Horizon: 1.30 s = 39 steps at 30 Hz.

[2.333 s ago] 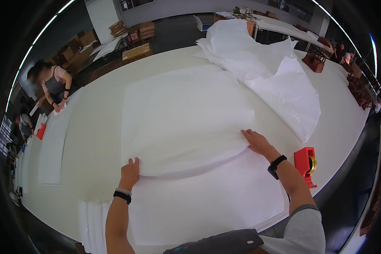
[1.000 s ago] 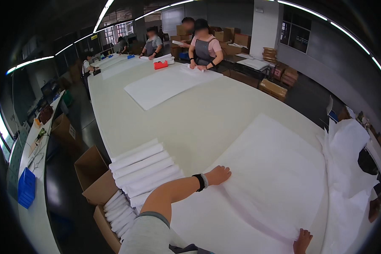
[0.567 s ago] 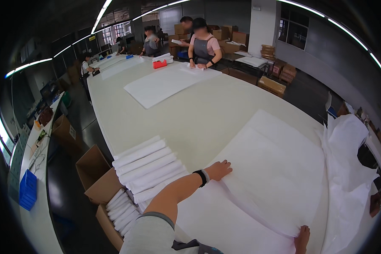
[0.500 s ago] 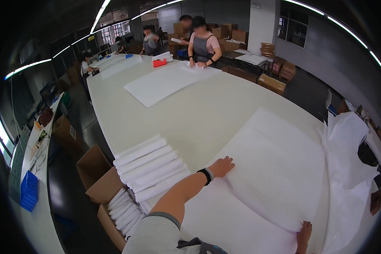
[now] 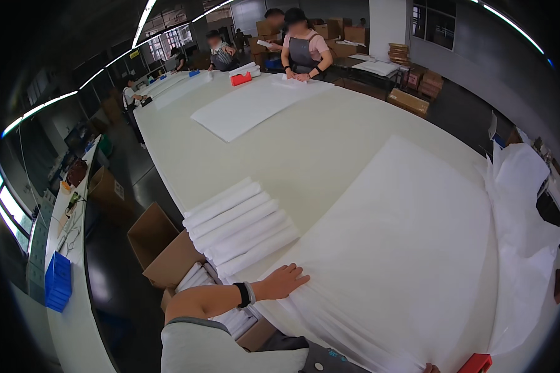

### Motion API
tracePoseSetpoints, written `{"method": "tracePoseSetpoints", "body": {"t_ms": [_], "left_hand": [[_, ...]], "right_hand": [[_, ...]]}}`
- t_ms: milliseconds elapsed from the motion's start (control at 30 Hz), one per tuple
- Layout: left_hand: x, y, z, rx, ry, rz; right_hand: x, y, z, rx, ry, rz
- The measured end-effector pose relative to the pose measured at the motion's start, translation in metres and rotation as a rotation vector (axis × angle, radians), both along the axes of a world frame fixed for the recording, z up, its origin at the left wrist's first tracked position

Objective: The person folds white fabric sheets on a table, rolls them into tight cylinders, and places them into a cardboard box. They then close the box flaps and apply packing tape to seal it.

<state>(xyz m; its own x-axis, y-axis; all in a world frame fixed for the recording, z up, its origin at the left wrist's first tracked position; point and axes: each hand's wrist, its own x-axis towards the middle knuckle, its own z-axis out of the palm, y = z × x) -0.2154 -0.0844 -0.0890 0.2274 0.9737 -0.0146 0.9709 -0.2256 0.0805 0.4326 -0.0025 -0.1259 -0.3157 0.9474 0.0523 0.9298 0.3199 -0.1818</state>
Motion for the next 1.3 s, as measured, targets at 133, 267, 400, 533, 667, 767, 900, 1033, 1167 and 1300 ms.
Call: {"method": "tracePoseSetpoints", "body": {"t_ms": [133, 267, 400, 533, 667, 767, 900, 1033, 1167, 1300], "left_hand": [[-0.01, -0.017, 0.009, -0.306, -0.034, -0.012], [-0.028, 0.059, 0.019, -0.579, -0.174, -0.015], [-0.018, 0.079, 0.048, -0.5, 0.078, 0.055], [-0.017, 0.069, 0.007, 0.007, 0.135, -0.069], [0.006, 0.009, 0.035, 0.19, -0.006, -0.318], [-0.004, -0.007, 0.015, 0.191, -0.005, -0.367], [-0.026, 0.041, -0.005, -0.212, -0.265, -0.107], [-0.003, 0.081, 0.027, -0.295, 0.178, -0.061], [0.009, 0.063, -0.009, 0.141, 0.187, -0.167], [0.013, 0.023, -0.002, 0.228, -0.032, -0.333]], "right_hand": [[0.027, -0.016, 0.018, -0.36, -0.078, 0.031], [0.134, 0.05, -0.076, -0.672, -0.173, 0.082], [-0.028, 0.041, 0.105, -0.358, -0.207, 0.036], [-0.029, 0.016, 0.097, -0.085, -0.023, 0.358], [-0.019, -0.022, 0.087, -0.194, -0.056, 0.237], [0.049, -0.001, 0.014, -0.28, -0.098, 0.176], [0.029, 0.05, 0.038, -0.602, -0.113, 0.049], [-0.008, 0.06, 0.076, -0.367, -0.142, 0.02], [0.001, 0.034, 0.052, -0.004, -0.153, 0.391], [-0.026, -0.014, 0.072, -0.084, -0.099, 0.375]]}}
